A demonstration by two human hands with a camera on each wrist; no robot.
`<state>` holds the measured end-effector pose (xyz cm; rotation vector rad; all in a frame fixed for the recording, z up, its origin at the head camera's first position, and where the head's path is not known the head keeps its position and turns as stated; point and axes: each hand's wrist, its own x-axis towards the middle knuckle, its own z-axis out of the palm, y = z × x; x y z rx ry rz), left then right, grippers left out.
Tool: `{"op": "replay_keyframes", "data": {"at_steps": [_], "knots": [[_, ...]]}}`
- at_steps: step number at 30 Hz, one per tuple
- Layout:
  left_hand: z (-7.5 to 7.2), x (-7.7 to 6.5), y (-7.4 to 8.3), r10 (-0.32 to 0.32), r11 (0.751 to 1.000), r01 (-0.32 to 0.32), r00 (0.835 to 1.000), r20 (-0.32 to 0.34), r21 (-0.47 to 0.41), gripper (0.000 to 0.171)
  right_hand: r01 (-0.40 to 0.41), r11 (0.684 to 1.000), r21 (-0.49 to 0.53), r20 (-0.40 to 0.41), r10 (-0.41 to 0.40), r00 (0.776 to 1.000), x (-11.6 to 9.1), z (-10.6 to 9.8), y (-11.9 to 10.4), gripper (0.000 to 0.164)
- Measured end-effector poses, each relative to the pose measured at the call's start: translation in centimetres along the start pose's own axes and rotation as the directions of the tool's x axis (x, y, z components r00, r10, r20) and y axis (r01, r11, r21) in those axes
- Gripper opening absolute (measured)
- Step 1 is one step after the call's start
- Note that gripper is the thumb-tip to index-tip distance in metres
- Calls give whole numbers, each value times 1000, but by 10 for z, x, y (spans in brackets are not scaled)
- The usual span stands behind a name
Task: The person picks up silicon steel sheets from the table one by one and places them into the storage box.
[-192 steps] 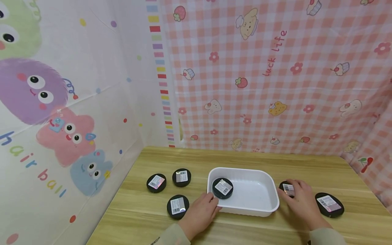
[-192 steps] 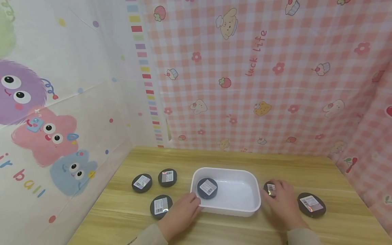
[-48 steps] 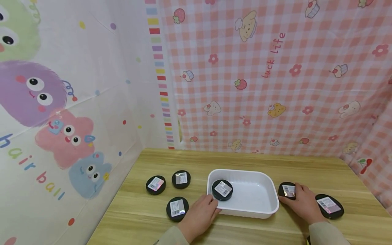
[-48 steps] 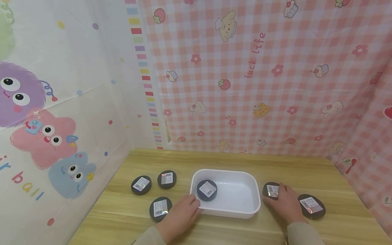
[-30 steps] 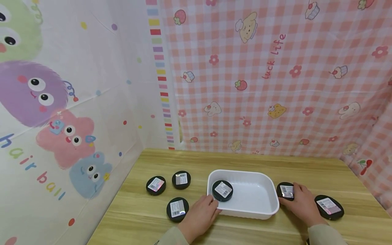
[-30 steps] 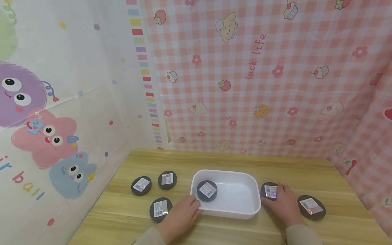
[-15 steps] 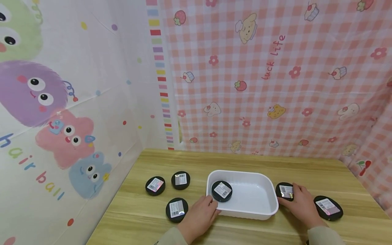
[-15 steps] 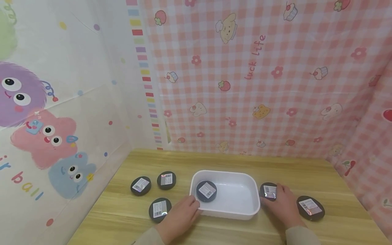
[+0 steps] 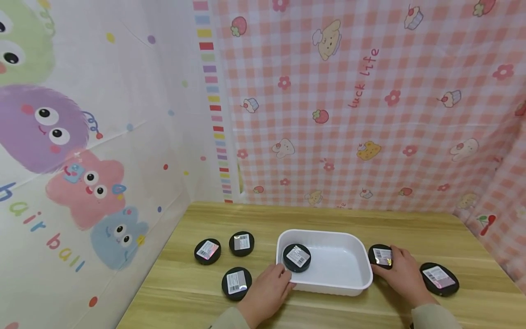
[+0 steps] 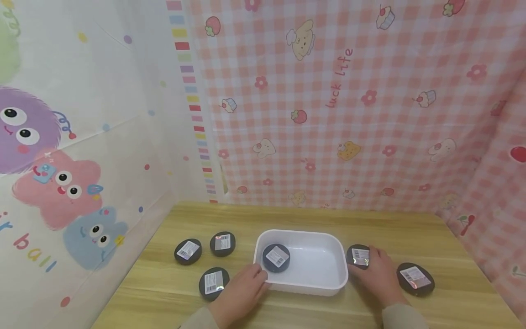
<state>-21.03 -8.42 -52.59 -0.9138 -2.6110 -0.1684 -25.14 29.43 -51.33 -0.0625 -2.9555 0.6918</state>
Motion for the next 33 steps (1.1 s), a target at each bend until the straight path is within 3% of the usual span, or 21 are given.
{"op": "replay_keyframes", "data": {"at_steps": [24,33], "knots": [[-2,-1,0,-13,1000,14,1000,28,-26,20,-4,999,43,4,4,1000,-4,-8,-7,114],[-4,0,1,-5,1000,6,1000,28,-21,20,24,999,43,-13,-23,1000,-2,-14,-12,109]]}}
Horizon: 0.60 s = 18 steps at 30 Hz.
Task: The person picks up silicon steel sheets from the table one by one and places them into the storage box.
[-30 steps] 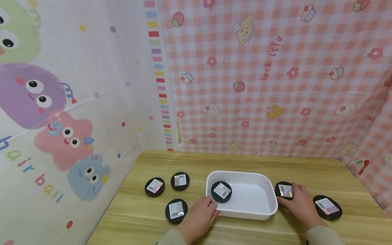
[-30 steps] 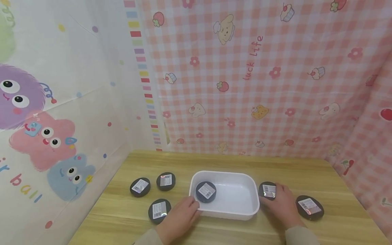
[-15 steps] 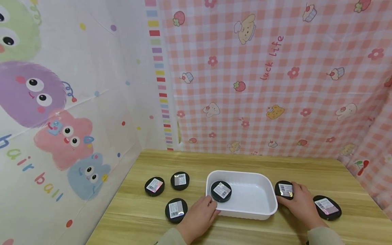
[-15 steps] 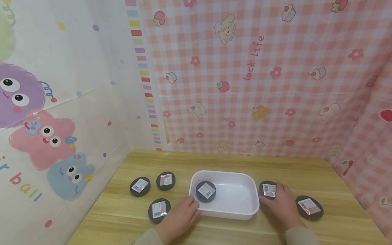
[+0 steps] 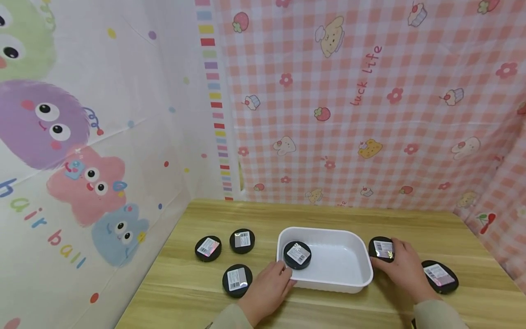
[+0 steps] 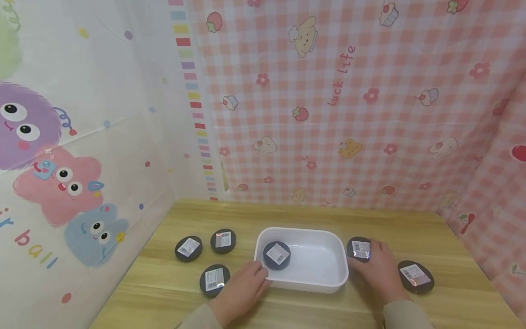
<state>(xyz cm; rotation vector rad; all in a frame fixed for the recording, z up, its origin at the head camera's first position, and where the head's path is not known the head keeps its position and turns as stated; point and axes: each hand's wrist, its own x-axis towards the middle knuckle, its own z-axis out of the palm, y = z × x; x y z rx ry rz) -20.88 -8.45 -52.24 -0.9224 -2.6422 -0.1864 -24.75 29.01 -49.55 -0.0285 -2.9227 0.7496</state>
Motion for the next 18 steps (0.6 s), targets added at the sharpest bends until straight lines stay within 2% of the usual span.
{"op": "replay_keyframes", "data": {"at_steps": [13,18], "knots": [[3,0,-1,11,1000,-11,999,-41,0,20,-14,1000,-9,26,14,1000,1,-9,-6,111],[2,0,-1,2,1000,-3,1000,-28,-7,20,-15,1000,5,27,14,1000,1,-11,-7,114]]}}
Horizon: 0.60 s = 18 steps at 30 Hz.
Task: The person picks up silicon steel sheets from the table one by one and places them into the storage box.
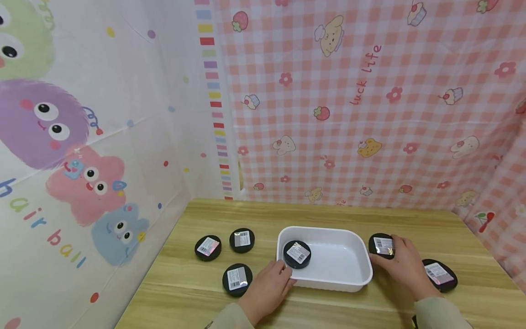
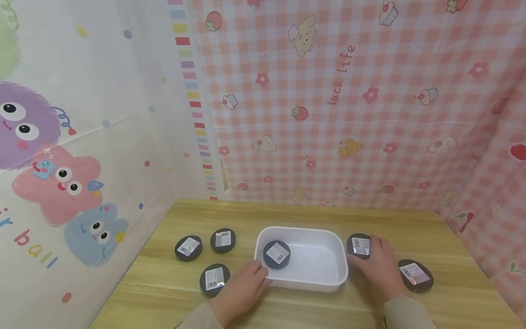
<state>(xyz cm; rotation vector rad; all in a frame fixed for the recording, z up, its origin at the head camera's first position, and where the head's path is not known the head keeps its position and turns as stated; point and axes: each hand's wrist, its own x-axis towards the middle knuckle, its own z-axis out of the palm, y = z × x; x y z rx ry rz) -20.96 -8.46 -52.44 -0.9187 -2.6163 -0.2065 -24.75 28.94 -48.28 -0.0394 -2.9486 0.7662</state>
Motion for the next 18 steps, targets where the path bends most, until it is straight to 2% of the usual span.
{"op": "replay_keyframes", "data": {"at_steps": [13,18], "knots": [[1,-1,-1,0,1000,0,1000,-3,-2,20,31,1000,-3,-40,-31,999,2,-4,-7,108],[0,-1,-1,-3,1000,4,1000,12,-8,21,36,999,6,-26,-36,999,2,-5,-14,106]]}}
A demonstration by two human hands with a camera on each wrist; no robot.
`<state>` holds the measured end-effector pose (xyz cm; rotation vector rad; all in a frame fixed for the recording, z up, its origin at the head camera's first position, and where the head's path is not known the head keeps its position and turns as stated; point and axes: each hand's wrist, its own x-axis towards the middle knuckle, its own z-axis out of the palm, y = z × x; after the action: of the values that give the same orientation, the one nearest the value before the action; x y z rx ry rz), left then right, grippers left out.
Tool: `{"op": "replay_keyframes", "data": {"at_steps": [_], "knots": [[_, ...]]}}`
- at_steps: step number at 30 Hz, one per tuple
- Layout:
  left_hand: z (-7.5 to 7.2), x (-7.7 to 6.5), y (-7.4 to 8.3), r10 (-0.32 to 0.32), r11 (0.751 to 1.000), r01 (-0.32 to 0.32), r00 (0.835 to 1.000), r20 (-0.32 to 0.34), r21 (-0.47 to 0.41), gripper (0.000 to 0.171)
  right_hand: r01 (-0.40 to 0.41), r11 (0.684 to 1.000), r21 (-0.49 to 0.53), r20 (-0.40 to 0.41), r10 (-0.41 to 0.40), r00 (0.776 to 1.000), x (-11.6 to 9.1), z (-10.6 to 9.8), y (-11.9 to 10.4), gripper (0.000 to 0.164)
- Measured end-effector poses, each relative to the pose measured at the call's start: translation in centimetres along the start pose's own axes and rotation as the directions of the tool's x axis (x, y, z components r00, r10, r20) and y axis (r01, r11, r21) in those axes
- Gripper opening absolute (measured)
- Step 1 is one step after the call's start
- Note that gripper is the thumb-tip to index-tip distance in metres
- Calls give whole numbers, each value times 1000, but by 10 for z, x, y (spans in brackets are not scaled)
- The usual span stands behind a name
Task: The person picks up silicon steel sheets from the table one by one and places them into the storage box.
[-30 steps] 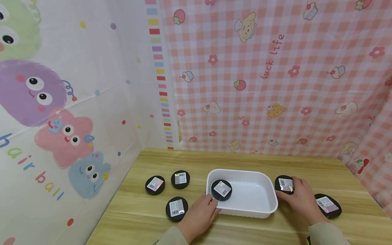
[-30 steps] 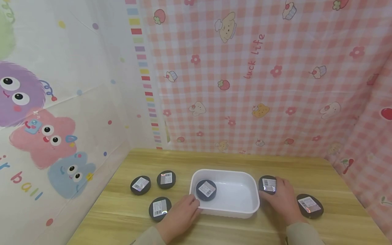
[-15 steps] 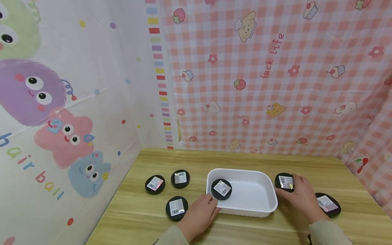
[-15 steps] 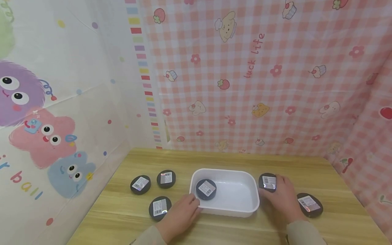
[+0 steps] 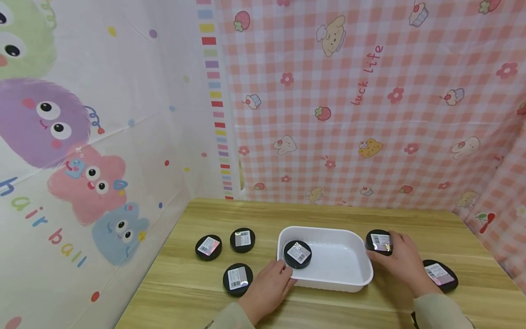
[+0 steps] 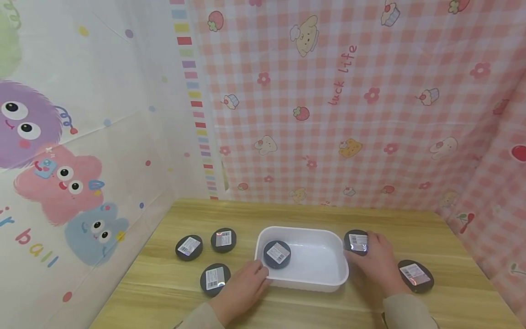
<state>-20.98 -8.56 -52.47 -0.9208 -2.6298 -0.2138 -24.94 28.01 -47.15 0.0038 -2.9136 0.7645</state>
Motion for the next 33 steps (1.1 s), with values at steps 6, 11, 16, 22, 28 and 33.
{"op": "replay_keyframes", "data": {"at_steps": [6,11,16,22,28,33], "knots": [[0,0,0,-6,1000,6,1000,14,-4,20,-22,1000,16,37,21,999,3,-1,-6,106],[2,1,0,2,1000,-2,1000,0,3,21,-11,999,36,31,10,999,5,0,-10,106],[2,0,-1,3,1000,-3,1000,-4,6,20,6,999,48,38,-8,999,7,-3,-17,105],[1,0,0,-7,1000,7,1000,16,-1,21,48,998,30,48,-49,998,7,-2,-25,102],[0,2,0,-20,1000,21,999,41,-13,21,92,995,34,37,-94,995,6,-3,-32,99],[1,2,0,-18,1000,18,999,30,-9,21,131,991,33,33,-132,991,6,-3,-36,99]]}}
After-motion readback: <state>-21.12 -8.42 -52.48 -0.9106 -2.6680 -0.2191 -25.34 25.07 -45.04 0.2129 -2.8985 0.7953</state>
